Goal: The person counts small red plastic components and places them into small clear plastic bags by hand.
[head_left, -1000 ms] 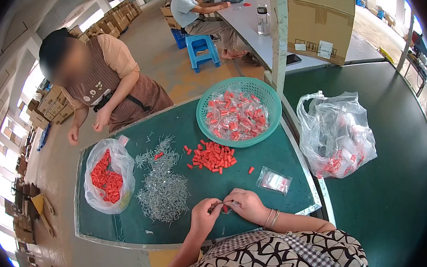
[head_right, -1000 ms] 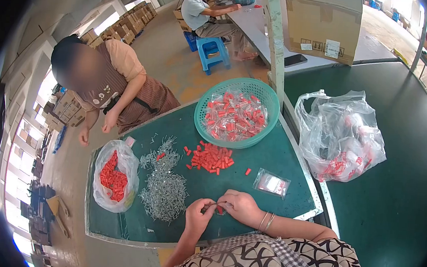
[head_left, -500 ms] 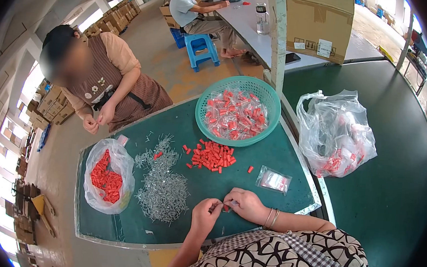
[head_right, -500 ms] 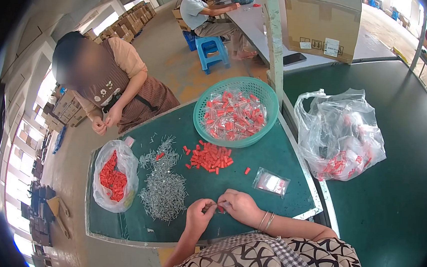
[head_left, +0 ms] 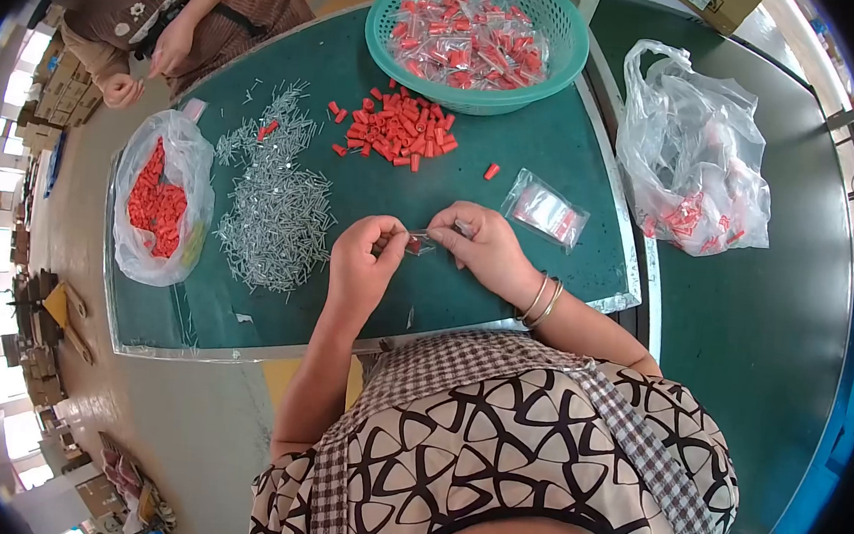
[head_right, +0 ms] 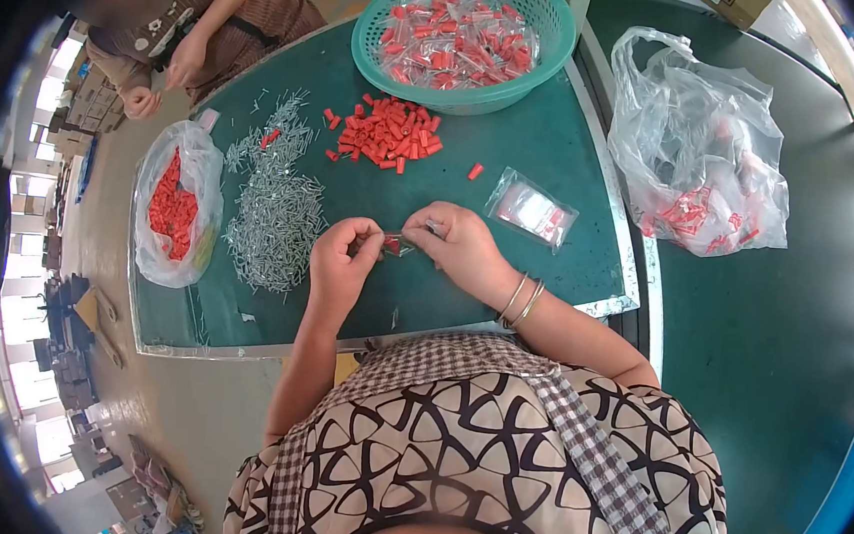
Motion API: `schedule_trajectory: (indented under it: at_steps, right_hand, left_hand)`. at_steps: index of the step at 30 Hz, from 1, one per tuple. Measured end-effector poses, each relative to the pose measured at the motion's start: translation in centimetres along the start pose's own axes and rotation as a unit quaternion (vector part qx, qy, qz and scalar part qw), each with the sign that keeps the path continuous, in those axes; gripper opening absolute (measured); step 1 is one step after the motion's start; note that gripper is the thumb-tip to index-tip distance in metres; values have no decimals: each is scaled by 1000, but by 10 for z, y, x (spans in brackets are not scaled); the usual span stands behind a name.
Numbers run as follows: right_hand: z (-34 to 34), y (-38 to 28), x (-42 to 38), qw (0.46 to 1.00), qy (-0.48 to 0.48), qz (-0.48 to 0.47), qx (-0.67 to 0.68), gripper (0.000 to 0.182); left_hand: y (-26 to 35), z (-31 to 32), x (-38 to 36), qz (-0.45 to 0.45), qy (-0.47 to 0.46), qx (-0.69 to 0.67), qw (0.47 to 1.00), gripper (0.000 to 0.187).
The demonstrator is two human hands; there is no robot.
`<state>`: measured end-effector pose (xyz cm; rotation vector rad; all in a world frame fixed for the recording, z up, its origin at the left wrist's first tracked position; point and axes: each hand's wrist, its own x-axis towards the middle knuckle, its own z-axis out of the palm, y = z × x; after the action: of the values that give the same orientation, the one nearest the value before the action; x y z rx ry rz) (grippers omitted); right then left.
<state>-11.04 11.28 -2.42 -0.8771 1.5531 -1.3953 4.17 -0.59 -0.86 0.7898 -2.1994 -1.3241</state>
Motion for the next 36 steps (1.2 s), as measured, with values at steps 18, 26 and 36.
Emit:
schedule_trajectory:
  at_steps: [18, 26, 36]
  right_hand:
    - [-14, 32, 11, 817, -155, 55, 552, 16]
    - [-14, 18, 13, 805, -97, 59, 582, 51]
    - [-10, 30, 22, 833, -119, 64, 537, 46]
  left_hand:
    - [72, 4, 109, 46, 122, -302, 944, 23]
    - [39, 16, 72, 120, 110, 41, 986, 12]
    - [-8, 44, 12, 11, 48, 13, 999, 14]
